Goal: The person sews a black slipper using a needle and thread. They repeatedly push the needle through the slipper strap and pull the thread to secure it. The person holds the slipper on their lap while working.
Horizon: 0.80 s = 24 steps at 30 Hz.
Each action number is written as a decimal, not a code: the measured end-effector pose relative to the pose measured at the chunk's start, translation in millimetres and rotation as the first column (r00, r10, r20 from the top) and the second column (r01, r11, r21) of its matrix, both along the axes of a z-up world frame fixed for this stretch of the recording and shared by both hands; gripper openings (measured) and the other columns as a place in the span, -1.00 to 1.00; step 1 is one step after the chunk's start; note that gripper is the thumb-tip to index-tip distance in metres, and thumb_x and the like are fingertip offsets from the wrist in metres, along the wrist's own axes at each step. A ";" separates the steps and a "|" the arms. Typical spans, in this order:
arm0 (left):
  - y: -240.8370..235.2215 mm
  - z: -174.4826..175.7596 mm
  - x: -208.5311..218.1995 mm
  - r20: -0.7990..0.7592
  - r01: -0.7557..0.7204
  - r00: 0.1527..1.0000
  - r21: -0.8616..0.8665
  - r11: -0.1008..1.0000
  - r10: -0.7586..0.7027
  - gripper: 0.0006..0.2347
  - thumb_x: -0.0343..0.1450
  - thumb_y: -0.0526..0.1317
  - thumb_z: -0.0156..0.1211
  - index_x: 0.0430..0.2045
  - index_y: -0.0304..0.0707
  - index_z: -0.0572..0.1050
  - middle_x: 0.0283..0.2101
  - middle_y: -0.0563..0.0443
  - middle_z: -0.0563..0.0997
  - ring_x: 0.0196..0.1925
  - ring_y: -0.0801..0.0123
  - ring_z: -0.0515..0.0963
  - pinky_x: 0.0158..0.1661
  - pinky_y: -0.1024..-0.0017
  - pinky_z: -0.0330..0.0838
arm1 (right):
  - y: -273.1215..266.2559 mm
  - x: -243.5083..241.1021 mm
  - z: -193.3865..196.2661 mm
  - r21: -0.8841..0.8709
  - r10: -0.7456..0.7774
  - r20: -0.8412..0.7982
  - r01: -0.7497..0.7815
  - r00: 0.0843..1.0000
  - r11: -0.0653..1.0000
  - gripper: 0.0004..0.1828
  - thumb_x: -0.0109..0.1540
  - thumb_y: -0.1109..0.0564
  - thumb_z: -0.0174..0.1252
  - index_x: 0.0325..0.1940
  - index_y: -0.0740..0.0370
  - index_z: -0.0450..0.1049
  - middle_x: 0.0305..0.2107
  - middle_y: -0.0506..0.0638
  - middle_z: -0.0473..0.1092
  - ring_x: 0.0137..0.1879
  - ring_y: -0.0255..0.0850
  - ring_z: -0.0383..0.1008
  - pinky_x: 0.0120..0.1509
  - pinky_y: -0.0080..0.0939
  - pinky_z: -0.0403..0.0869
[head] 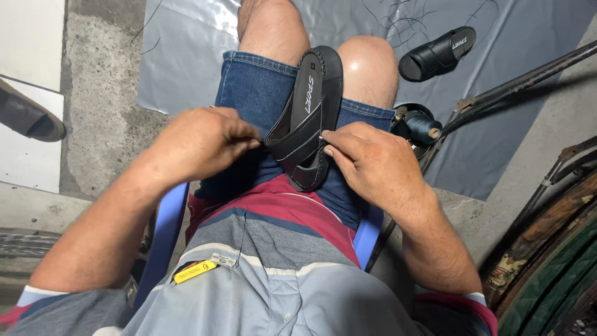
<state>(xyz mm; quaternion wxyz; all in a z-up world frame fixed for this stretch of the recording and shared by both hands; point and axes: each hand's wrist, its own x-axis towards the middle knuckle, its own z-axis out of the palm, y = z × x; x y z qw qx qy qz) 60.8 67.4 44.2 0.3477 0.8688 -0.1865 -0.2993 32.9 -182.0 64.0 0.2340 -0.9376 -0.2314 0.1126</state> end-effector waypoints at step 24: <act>-39.0 -10.4 16.0 -0.054 0.012 0.998 -0.398 0.917 -0.037 -0.78 0.24 -0.41 0.12 -0.29 -0.27 0.32 -0.46 -0.18 0.57 -0.45 0.01 0.58 -0.48 0.22 0.43 | 0.2 -21.8 -14.4 0.050 -0.168 -0.011 0.168 0.986 0.984 -0.80 0.17 0.08 0.09 -0.13 -0.03 0.49 -0.38 -0.12 0.38 -0.29 -0.15 0.47 -0.29 -0.20 0.46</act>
